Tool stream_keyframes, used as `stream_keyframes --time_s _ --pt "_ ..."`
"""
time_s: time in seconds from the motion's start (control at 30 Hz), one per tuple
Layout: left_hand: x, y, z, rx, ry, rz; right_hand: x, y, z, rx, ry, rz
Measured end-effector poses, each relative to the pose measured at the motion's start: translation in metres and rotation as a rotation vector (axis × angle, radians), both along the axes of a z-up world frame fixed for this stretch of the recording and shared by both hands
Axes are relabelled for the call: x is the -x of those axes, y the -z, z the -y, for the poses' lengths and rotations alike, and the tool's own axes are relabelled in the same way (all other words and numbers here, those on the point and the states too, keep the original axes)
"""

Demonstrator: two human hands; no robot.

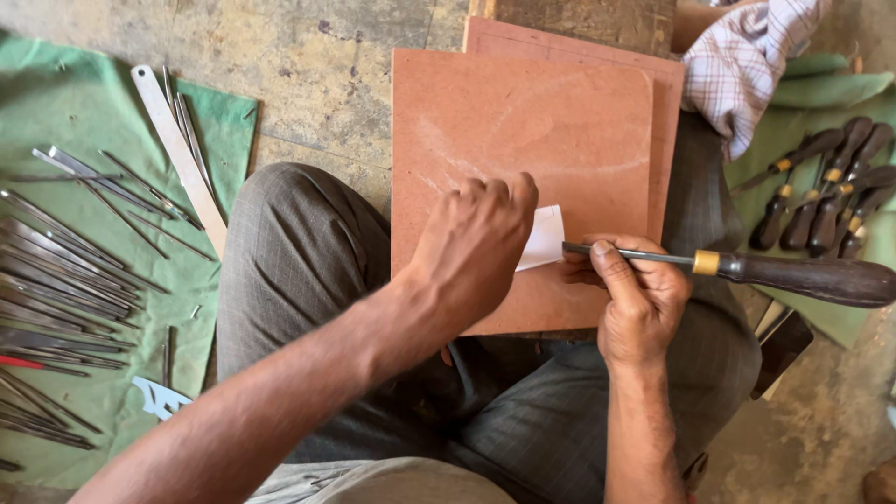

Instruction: The person carves a design into a wooden board by placing a paper template on the surface and using a chisel and a ruler.

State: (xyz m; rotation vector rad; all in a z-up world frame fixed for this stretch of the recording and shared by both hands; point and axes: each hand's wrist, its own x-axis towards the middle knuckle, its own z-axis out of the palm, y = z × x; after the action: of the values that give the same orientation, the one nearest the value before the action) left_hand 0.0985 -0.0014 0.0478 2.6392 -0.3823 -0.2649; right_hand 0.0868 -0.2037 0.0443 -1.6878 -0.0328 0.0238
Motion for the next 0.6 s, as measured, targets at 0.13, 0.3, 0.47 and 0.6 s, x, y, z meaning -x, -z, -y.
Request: stream_keyframes --time_s 0.13,0.3,0.47,0.6 --pt "-0.010 -0.010 0.013 0.114 -0.141 -0.116 0.011 -0.005 0.021 0.011 0.039 0.035" --pt "0.002 -0.021 0.026 0.202 -0.272 -0.300 0.027 -0.008 0.045 -0.023 0.111 0.053" --pt "-0.029 -0.006 0.016 -0.023 0.272 0.431 0.040 -0.014 0.057 0.010 0.115 0.070" --pt "-0.042 -0.004 0.015 -0.143 0.656 0.170 0.043 -0.016 0.055 0.040 0.066 0.080"
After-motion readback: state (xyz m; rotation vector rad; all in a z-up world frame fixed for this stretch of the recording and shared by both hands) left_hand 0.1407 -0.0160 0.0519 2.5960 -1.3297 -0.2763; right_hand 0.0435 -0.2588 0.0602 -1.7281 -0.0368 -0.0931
